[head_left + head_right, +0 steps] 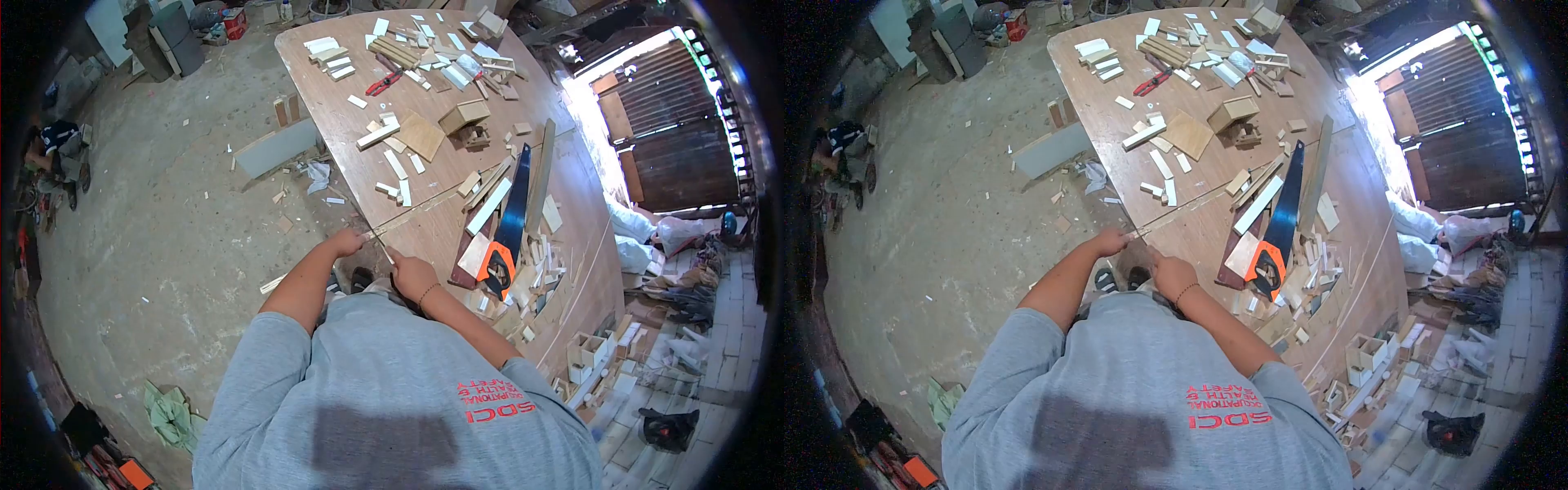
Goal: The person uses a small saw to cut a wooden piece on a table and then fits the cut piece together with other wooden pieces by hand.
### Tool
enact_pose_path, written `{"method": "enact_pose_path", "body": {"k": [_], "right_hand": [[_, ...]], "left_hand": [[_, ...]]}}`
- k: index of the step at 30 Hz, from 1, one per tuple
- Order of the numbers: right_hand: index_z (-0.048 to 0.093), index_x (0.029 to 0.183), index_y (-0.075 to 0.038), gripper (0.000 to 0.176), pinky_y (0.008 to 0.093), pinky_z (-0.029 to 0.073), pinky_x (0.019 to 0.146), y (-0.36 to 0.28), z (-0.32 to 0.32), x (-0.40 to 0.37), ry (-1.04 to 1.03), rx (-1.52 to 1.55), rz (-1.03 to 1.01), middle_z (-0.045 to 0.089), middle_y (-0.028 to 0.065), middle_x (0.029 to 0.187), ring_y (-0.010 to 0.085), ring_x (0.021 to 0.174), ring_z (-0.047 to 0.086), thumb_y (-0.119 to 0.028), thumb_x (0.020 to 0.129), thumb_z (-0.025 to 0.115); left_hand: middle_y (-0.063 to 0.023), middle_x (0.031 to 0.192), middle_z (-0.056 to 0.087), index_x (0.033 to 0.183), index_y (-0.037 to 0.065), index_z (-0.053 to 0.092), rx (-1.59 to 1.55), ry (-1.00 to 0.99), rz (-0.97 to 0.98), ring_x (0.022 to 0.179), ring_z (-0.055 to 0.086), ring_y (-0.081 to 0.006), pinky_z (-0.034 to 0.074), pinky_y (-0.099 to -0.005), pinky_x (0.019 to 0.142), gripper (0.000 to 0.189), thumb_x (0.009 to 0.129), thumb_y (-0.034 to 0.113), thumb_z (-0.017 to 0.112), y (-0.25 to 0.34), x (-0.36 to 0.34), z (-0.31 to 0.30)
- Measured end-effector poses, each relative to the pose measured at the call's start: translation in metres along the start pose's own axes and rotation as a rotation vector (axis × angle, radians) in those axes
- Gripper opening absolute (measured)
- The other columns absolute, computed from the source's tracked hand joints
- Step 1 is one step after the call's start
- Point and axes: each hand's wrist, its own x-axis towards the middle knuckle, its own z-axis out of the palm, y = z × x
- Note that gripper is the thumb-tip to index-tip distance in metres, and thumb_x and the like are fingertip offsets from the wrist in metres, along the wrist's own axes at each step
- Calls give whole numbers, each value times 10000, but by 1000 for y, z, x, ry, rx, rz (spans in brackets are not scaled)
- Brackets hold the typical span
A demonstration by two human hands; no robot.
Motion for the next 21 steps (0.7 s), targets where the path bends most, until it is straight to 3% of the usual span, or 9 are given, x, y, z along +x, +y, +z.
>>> {"method": "enact_pose_path", "body": {"k": [1,10,17,19,21], "right_hand": [[449,1323,-146,465,479,500,655,-2,-4,-7,-19,-6,10,648,208,807,361,739,638,-196,861,473],[443,1329,-120,477,467,508,628,-14,-15,-19,-81,-113,45,652,200,770,357,694,645,-132,853,430],[344,1393,-108,574,464,503,629,-4,41,31,-14,-66,9,652,194,797,345,722,647,-110,827,439],[333,1399,-110,583,463,504,633,-7,45,31,-25,-61,34,654,190,800,343,726,647,-109,827,442],[321,1405,-112,592,462,505,638,-8,43,27,-28,-48,67,655,186,804,341,731,648,-107,827,445]], "left_hand": [[-161,743,635,793,1,655,-9,-1,36,688,586,-267,452,-400,669,506,902,460,470,-3,2,2],[-103,701,600,814,10,631,-29,-62,62,649,548,-221,443,-384,624,512,908,481,453,-4,7,-3],[-72,639,544,734,30,592,-34,-114,40,602,516,-208,418,-364,565,528,905,507,446,-13,16,1],[-179,713,610,851,-16,614,-69,-77,16,663,571,-336,442,-446,666,478,895,430,446,-6,12,2],[-170,696,602,847,-13,611,-59,-106,-32,654,569,-326,441,-450,650,478,900,432,444,1,8,-1]]}}
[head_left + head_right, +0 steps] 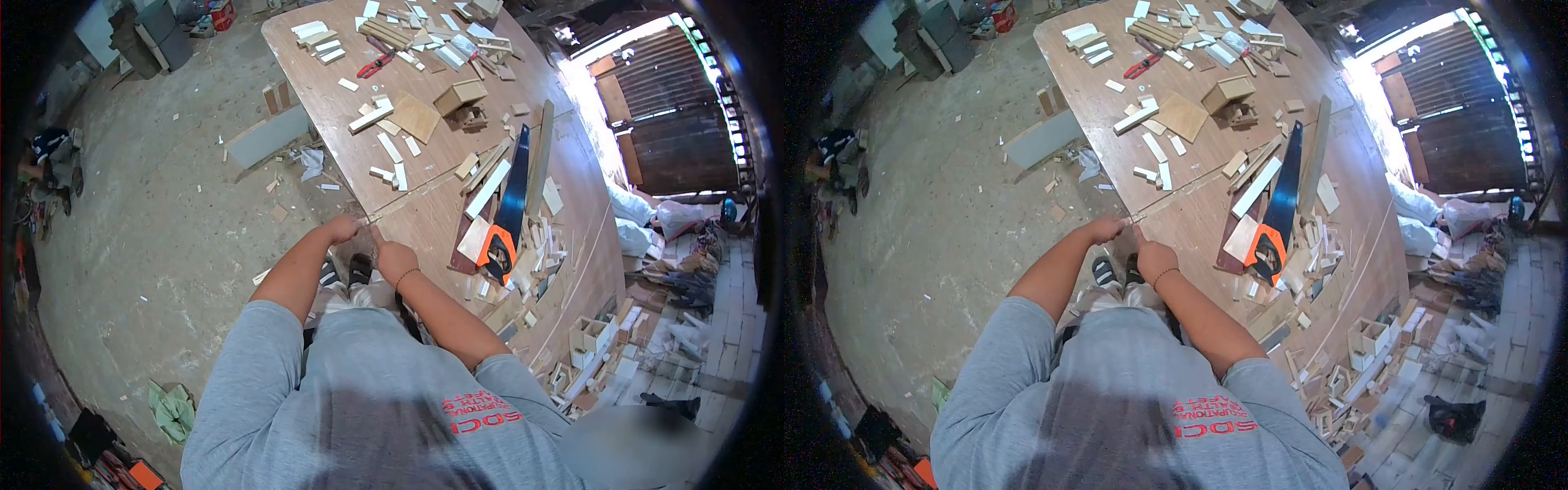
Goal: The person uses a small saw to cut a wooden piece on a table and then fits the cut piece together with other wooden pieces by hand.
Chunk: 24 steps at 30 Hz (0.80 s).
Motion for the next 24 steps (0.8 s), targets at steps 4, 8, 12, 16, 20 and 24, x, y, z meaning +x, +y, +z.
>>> {"method": "enact_pose_path", "body": {"k": [4,8,12,16,20,24], "right_hand": [[343,1392,-119,577,463,507,642,-3,-23,-29,-17,-22,7,657,193,806,348,740,650,-112,827,455],[379,1370,-131,549,465,508,647,-14,-61,-73,-102,-65,37,656,204,812,357,748,651,-110,827,457],[410,1354,-137,533,460,509,659,-18,-73,-62,-97,-124,14,659,200,826,347,772,653,-100,824,463],[437,1342,-165,535,438,516,692,-18,-60,-21,-127,-117,17,664,188,885,329,833,655,-85,814,472],[453,1334,-189,527,427,518,724,-16,-54,-1,-166,-104,46,666,174,925,319,875,651,-97,815,475],[467,1324,-197,520,427,515,736,-31,-101,-36,-247,-175,22,669,168,929,316,889,649,-112,812,487]], "left_hand": [[-148,658,579,823,-1,604,-84,-44,-218,638,559,-289,439,-449,611,462,918,416,430,20,-14,-5],[-126,643,556,786,-1,586,-87,-48,-183,615,543,-255,442,-444,579,466,926,413,424,18,-16,-4],[-119,600,517,684,28,547,-6,85,64,515,480,-246,377,-410,491,540,912,497,411,-8,3,4],[-180,665,563,731,-10,579,131,144,159,675,532,-335,407,-459,690,549,920,471,394,-17,11,9],[-193,711,584,758,-14,585,118,117,140,700,545,-347,408,-472,692,538,924,462,397,-12,4,7],[-222,797,610,805,-23,602,116,142,195,765,568,-372,418,-477,728,519,927,442,406,-3,-4,0]]}}
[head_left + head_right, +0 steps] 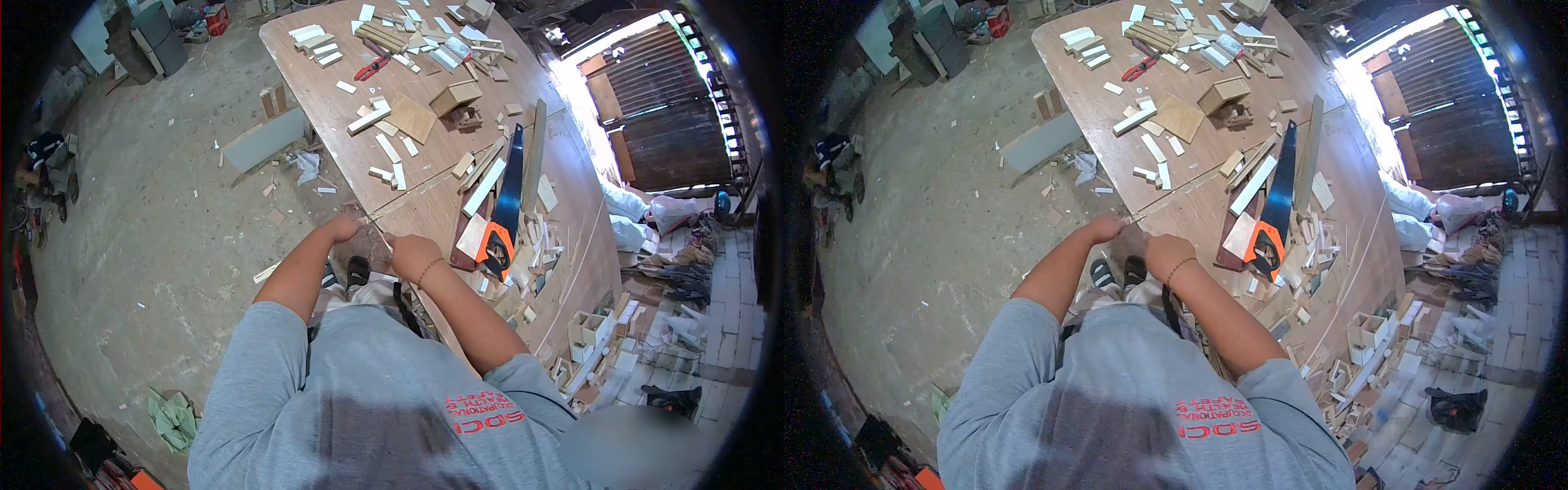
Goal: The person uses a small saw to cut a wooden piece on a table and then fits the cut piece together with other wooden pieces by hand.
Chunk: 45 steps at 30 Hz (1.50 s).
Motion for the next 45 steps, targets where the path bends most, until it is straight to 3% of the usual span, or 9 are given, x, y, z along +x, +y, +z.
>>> {"method": "enact_pose_path", "body": {"k": [4,7,11,13,20,23,35,38,45], "right_hand": [[537,1212,-149,376,431,519,733,-1,-14,-11,24,-27,2,666,173,952,318,888,652,-133,850,438],[461,1328,-196,515,428,514,746,11,30,58,35,41,4,661,181,961,324,896,645,-107,821,462],[415,1361,-192,549,433,511,750,4,55,93,132,141,4,657,184,977,328,895,644,-105,821,469],[407,1366,-195,553,431,511,751,6,57,88,90,105,14,657,179,985,324,899,644,-108,824,468],[554,1168,-98,326,427,522,739,-2,-4,1,-36,-82,-27,666,159,976,309,918,649,-141,868,432],[400,1372,-187,547,434,502,767,6,16,45,-49,-54,-15,656,169,1014,309,930,641,-102,834,447],[422,1357,-181,497,437,512,732,1,25,31,-1,-8,-3,662,181,952,324,886,649,-149,862,438],[462,1316,-174,453,439,515,716,-4,-4,-12,29,-36,22,668,164,923,321,866,652,-157,864,436],[452,1318,-139,460,451,515,706,9,54,103,66,131,38,663,188,939,328,863,653,-143,858,444]], "left_hand": [[-260,1174,560,1138,-9,589,86,-123,-110,1104,527,-405,393,-435,961,500,942,399,376,14,-3,-7],[-224,874,634,889,-28,625,-10,-26,-100,842,593,-369,437,-452,774,510,928,433,408,8,-3,0],[-225,866,632,878,-30,625,20,11,-23,824,594,-359,440,-449,767,516,930,432,402,-9,4,10],[-266,1139,574,1086,-22,607,41,-149,-139,1074,538,-414,401,-448,942,506,938,400,368,24,-10,-10],[-257,1142,574,1095,-11,609,104,-171,-123,1089,532,-404,392,-453,951,531,941,428,353,13,-4,-3],[-248,971,626,1035,0,617,81,-16,-40,938,595,-382,435,-446,847,501,937,439,395,-8,8,8],[-256,938,627,974,-18,627,107,-19,-74,904,602,-381,440,-454,812,524,920,454,406,-1,4,4],[-284,1151,557,1090,-22,606,45,-168,-192,1096,523,-412,393,-441,961,499,922,383,369,27,-8,-12],[-246,928,602,928,-32,618,49,-50,-87,886,566,-376,428,-447,807,502,913,426,414,7,1,0]]}}
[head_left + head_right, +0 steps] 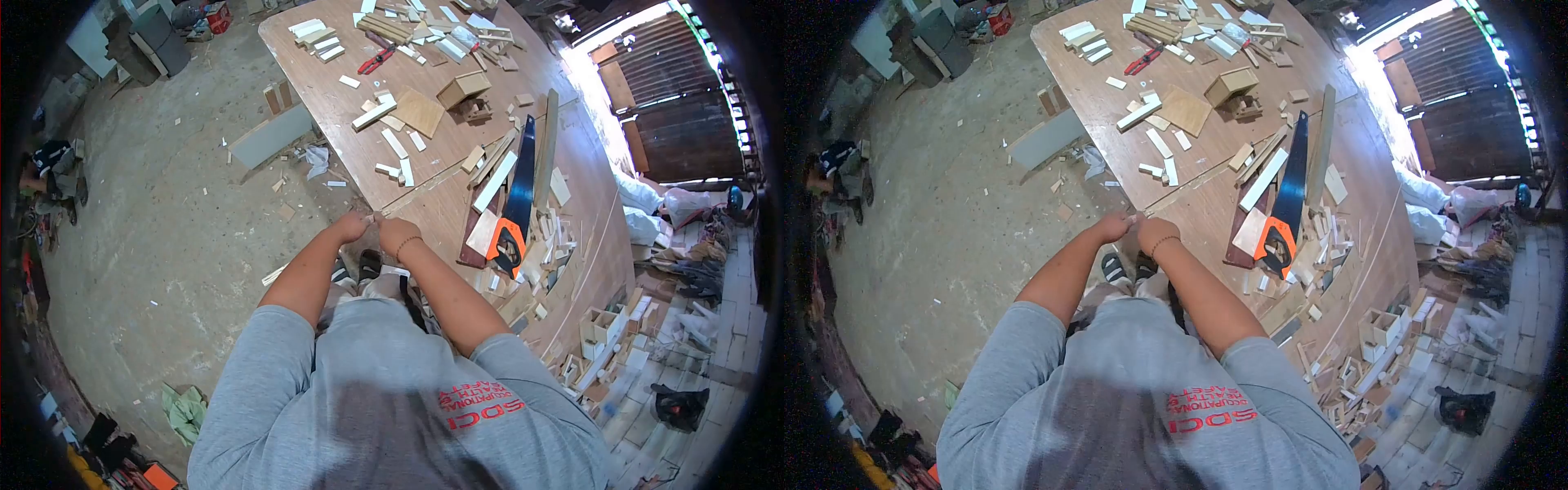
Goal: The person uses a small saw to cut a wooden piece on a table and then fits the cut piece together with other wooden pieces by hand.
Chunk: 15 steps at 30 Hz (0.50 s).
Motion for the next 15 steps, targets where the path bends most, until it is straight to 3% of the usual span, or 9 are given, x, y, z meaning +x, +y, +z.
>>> {"method": "enact_pose_path", "body": {"k": [1,6,8,11,13,14,15], "right_hand": [[435,1332,-133,474,451,514,711,-2,2,4,30,-1,-32,662,192,940,330,865,652,-134,858,437],[414,1341,-128,492,449,513,713,-3,-13,-40,12,-69,-57,659,198,947,337,866,650,-114,850,429],[513,1216,-78,362,426,518,763,-4,-37,-83,-43,-48,-40,669,170,961,312,911,652,-153,871,431],[433,1329,-126,504,446,514,705,4,-56,-102,-54,-74,-65,664,185,939,338,867,649,-105,826,453],[436,1328,-129,498,445,514,712,8,-54,-81,-58,-77,-98,664,185,941,337,872,648,-106,830,449],[439,1326,-132,493,444,514,719,10,-51,-65,-62,-79,-128,663,185,943,336,878,648,-106,834,444],[439,1326,-132,493,444,514,719,9,-38,-43,-67,-75,-133,663,185,943,336,878,648,-106,834,444]], "left_hand": [[-202,760,624,790,-16,631,-34,77,94,719,586,-331,443,-439,696,512,906,444,440,-6,1,5],[-168,711,604,764,-14,619,-83,45,-8,683,563,-289,436,-418,667,510,907,441,441,-10,7,9],[-157,695,596,755,-13,615,-79,50,-8,670,554,-276,433,-412,658,514,907,448,446,-10,4,7],[-153,688,596,746,-11,616,-88,52,-53,661,549,-271,432,-408,651,522,904,461,459,-9,5,10],[-150,678,595,735,-10,614,-119,97,-36,651,548,-280,432,-410,647,532,901,473,466,-9,5,10],[-150,678,595,735,-10,614,-120,101,-44,651,548,-280,432,-410,647,532,901,473,466,-7,5,5],[-203,917,584,929,-9,604,-92,13,-83,871,544,-336,416,-419,798,467,914,429,443,10,-4,-7]]}}
